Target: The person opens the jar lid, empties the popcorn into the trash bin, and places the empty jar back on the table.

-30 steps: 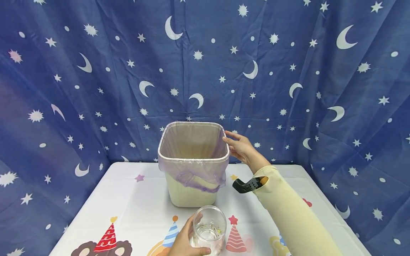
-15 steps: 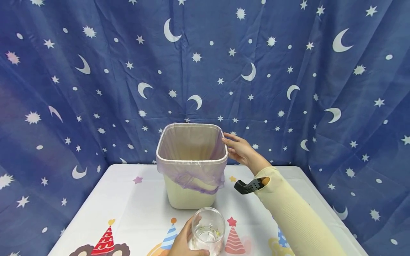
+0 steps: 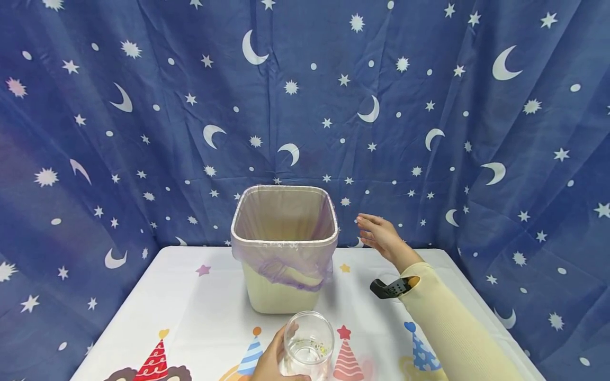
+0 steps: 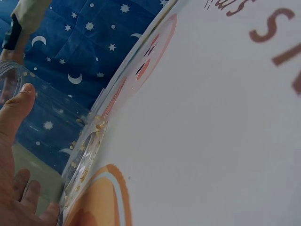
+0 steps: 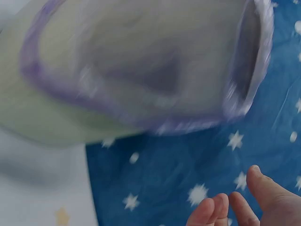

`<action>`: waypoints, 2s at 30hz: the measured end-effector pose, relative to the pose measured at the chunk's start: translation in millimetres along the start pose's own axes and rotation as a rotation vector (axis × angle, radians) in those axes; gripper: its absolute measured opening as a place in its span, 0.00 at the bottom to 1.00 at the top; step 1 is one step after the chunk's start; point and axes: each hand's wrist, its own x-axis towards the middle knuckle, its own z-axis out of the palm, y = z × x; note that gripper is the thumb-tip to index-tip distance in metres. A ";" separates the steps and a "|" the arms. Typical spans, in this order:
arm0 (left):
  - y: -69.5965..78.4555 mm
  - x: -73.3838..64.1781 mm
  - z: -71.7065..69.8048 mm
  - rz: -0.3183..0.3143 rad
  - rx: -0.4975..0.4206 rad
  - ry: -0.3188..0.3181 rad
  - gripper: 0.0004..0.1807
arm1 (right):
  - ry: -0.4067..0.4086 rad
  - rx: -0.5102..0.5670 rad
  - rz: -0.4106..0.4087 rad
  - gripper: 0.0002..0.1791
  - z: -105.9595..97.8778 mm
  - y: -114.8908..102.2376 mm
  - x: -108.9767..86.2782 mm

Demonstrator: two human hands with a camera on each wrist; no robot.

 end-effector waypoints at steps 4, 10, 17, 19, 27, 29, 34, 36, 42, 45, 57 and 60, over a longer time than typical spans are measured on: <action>-1.9 0.0 -0.1 -0.006 -0.001 0.003 0.57 | 0.058 -0.053 0.012 0.32 -14.8 27.2 2.8; -3.0 0.1 1.0 -0.019 0.033 0.028 0.57 | 0.129 -0.119 0.018 0.32 -27.6 69.4 3.0; -1.8 0.5 1.8 -0.017 0.019 0.038 0.57 | 0.105 -0.162 -0.034 0.29 -9.9 119.1 -19.4; -0.1 0.0 2.2 -0.024 0.015 0.041 0.57 | 0.096 -0.140 -0.044 0.28 -2.9 132.9 -26.5; 3.9 -0.3 3.7 -0.028 0.010 0.062 0.56 | 0.104 -0.005 -0.035 0.25 13.4 167.0 -48.3; 3.9 -0.3 3.5 -0.027 0.018 0.064 0.56 | 0.099 0.026 -0.031 0.25 17.4 173.0 -54.3; 4.1 -1.9 2.8 -0.035 0.004 0.061 0.57 | 0.039 0.082 -0.026 0.28 28.3 183.2 -71.9; 4.2 -2.5 2.4 -0.043 -0.004 0.060 0.57 | 0.002 0.094 -0.028 0.29 32.5 185.4 -78.7; 3.4 -1.8 2.0 -0.075 -0.029 0.045 0.57 | -0.109 0.139 -0.059 0.30 43.7 187.9 -94.6; 2.2 -1.3 2.4 -0.076 -0.028 0.044 0.57 | -0.166 0.145 -0.092 0.30 49.7 185.4 -100.8; 1.4 -0.8 1.9 -0.063 -0.038 0.033 0.58 | -0.417 0.198 -0.165 0.31 64.9 172.0 -123.4; 1.7 -0.1 1.8 -0.059 -0.040 0.037 0.58 | -0.473 0.228 -0.178 0.31 66.8 170.2 -127.6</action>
